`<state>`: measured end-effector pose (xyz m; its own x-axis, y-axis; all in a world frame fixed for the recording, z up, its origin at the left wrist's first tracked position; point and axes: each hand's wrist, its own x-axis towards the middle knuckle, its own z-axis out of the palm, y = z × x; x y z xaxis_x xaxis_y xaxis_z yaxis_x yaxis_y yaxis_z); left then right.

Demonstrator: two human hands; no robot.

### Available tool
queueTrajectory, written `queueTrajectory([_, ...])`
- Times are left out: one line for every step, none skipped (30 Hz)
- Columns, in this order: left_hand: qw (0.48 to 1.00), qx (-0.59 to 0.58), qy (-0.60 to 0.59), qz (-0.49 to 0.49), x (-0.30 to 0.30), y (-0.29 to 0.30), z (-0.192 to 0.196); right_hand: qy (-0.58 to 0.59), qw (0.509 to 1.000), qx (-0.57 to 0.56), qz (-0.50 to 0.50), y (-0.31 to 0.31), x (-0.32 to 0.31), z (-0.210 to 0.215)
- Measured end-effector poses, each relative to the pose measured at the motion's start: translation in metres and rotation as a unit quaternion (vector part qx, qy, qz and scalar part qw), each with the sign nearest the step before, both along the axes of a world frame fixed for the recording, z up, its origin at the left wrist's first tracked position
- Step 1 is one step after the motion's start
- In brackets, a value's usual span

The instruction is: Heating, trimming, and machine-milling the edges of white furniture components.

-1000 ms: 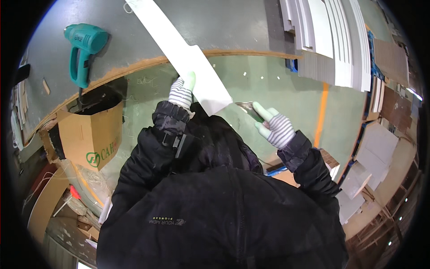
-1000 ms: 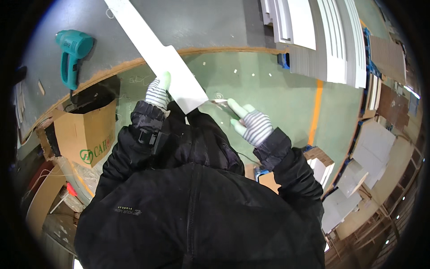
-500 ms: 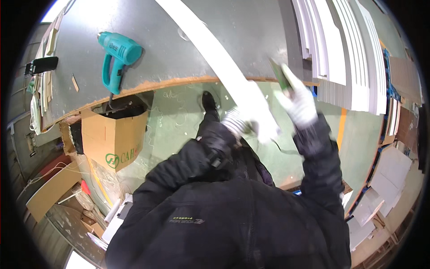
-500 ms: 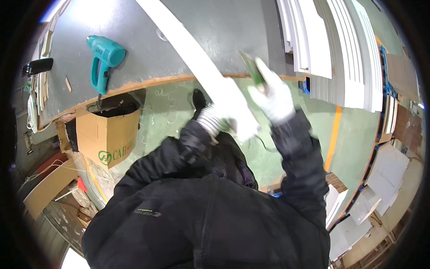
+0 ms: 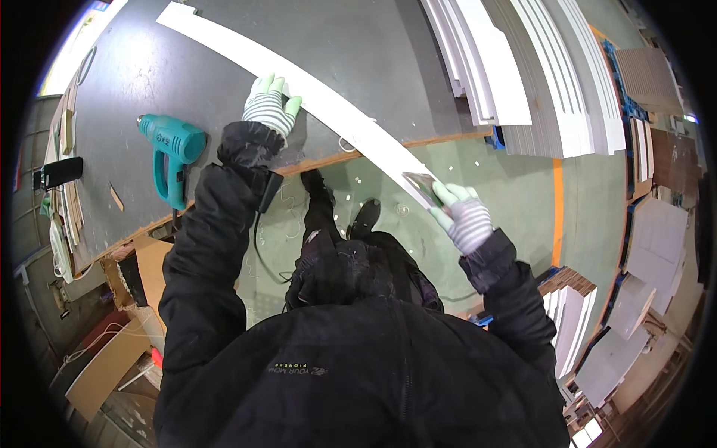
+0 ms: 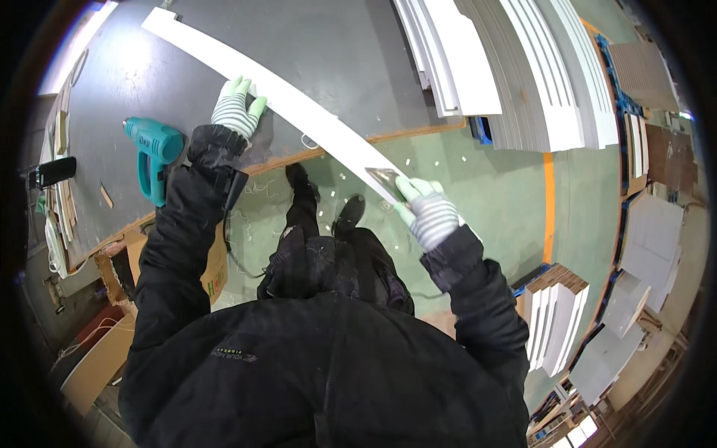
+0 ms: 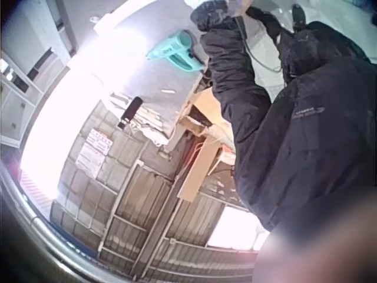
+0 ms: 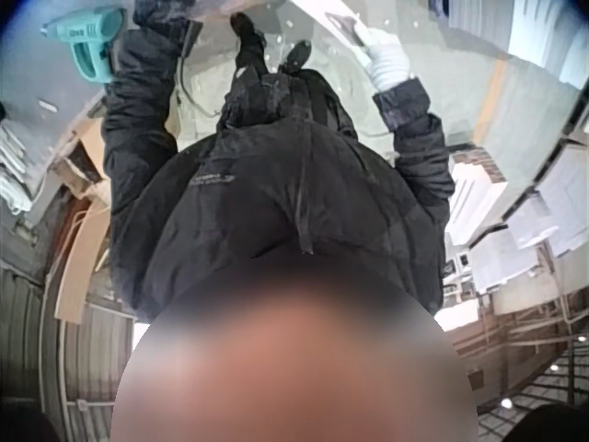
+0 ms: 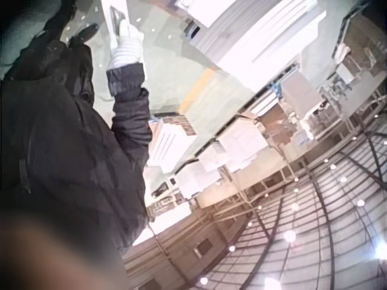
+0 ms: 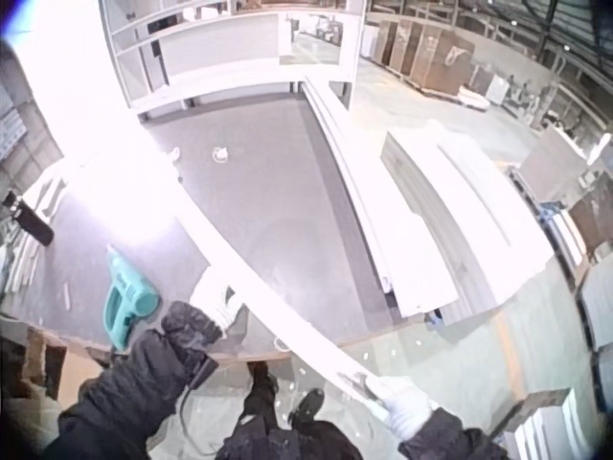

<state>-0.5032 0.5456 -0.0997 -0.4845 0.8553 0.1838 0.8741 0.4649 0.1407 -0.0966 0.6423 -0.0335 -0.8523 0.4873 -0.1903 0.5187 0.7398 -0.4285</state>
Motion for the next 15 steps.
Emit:
queueTrajectory([1.000,0.001,-0.001,0.001,-0.008,-0.001,-0.009,-0.023,0.999,0.016,0.026,0.009,-0.014,-0.005])
queueTrajectory([0.999,0.005,-0.034,-0.019,-0.012,-0.001,-0.013,-0.027,0.999,0.015,0.026,0.014,-0.023,-0.010])
queueTrajectory([0.997,0.009,-0.067,-0.037,-0.017,0.000,-0.016,-0.002,0.999,0.029,0.033,0.018,-0.032,-0.014])
queueTrajectory([0.996,0.032,-0.070,-0.055,-0.018,-0.003,-0.021,0.024,0.998,0.042,0.040,0.023,-0.041,-0.019])
queueTrajectory([0.995,0.030,-0.076,-0.053,-0.016,-0.002,-0.017,0.018,0.998,0.039,0.043,0.027,-0.051,-0.022])
queueTrajectory([0.993,0.022,-0.103,-0.049,-0.013,0.001,-0.008,0.016,0.999,0.028,0.041,0.031,-0.061,-0.025])
queueTrajectory([0.990,0.014,-0.131,-0.045,-0.012,0.002,-0.004,0.014,0.999,0.016,0.040,0.035,-0.073,-0.027])
queueTrajectory([0.989,0.022,-0.135,-0.056,-0.016,0.000,-0.004,-0.005,0.999,0.020,0.051,0.041,-0.092,-0.031])
queueTrajectory([0.989,0.022,-0.138,-0.048,-0.017,-0.003,-0.006,-0.008,0.998,0.017,0.059,0.044,-0.108,-0.032])
queueTrajectory([0.990,0.035,-0.129,-0.050,-0.015,-0.007,-0.010,-0.011,0.998,0.027,0.062,0.047,-0.123,-0.033])
queueTrajectory([0.990,0.050,-0.117,-0.053,-0.016,-0.008,-0.010,-0.012,0.997,0.038,0.066,0.050,-0.141,-0.034])
queueTrajectory([0.987,0.047,-0.138,-0.068,-0.013,-0.006,-0.004,-0.039,0.997,0.025,0.061,0.051,-0.155,-0.035])
queueTrajectory([0.987,0.047,-0.139,-0.058,-0.011,-0.004,-0.002,-0.040,0.996,0.024,0.070,0.055,-0.172,-0.036])
queueTrajectory([0.988,0.042,-0.132,-0.062,-0.012,-0.008,0.001,-0.040,0.996,0.015,0.079,0.058,-0.195,-0.033])
queueTrajectory([0.989,0.039,-0.126,-0.069,-0.014,-0.008,0.002,-0.041,0.995,0.010,0.085,0.061,-0.219,-0.029])
